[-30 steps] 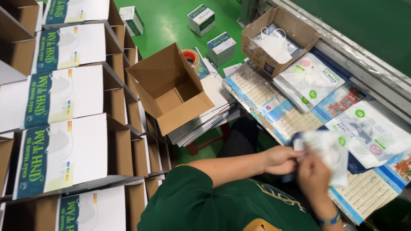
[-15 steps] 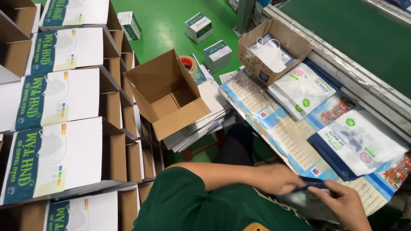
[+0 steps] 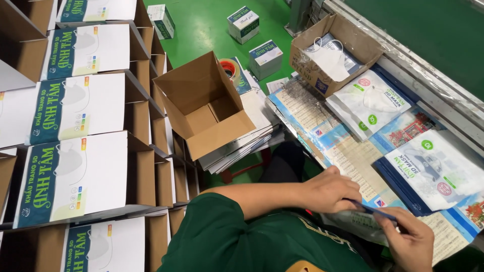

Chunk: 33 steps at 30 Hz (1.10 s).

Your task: Packing face masks into plastic sleeves and cardboard boxes on a factory conveyor belt.

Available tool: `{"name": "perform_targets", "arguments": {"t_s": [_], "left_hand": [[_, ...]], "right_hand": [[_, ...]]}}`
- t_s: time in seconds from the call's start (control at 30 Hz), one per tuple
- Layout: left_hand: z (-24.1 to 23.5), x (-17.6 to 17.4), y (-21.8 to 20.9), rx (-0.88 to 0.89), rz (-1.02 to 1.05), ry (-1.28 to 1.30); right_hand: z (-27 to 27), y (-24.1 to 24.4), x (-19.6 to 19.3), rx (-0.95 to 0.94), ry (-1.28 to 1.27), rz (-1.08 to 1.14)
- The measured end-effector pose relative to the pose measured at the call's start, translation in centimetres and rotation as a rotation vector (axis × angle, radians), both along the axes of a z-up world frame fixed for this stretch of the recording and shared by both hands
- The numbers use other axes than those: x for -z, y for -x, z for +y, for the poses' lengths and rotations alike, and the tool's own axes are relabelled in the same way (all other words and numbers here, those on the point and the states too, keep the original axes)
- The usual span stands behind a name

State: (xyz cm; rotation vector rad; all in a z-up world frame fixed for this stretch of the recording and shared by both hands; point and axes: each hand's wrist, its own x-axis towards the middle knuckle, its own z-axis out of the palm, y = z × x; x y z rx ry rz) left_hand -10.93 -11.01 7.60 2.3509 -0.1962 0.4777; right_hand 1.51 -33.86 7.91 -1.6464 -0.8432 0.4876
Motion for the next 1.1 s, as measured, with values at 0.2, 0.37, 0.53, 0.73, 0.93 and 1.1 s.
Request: {"name": "perform_targets", "arguments": {"t_s": [0.2, 0.37, 0.53, 0.73, 0.93, 1.1], "left_hand": [[1.2, -3.2, -1.2, 0.190, 0.096, -0.018], [2.3, -1.8, -2.1, 0.249, 0.193, 0.121], [5.1, -1.3, -3.0, 0.164, 0.049, 0.193], [8.8, -2.3, -3.9, -0.377, -0.239, 0.236], [10.8, 2.4, -13.6, -0.473, -0.243, -0.100], [13.2, 7.2, -17.9, -0.554, 0.103, -0.594]], "right_hand": [[-3.4, -1.8, 4.4, 0.083, -0.016, 0.029], [-5.6, -2.9, 4.9, 0.353, 0.125, -0.099], [-0.7, -1.5, 3.5, 0.154, 0.154, 0.185], [9.7, -7.8, -0.6, 0.203, -0.030, 0.236], [21.2, -16.5, 2.8, 0.311, -0.079, 0.158], [17.7, -17.1, 11.3, 0.323, -0.053, -0.484]]}}
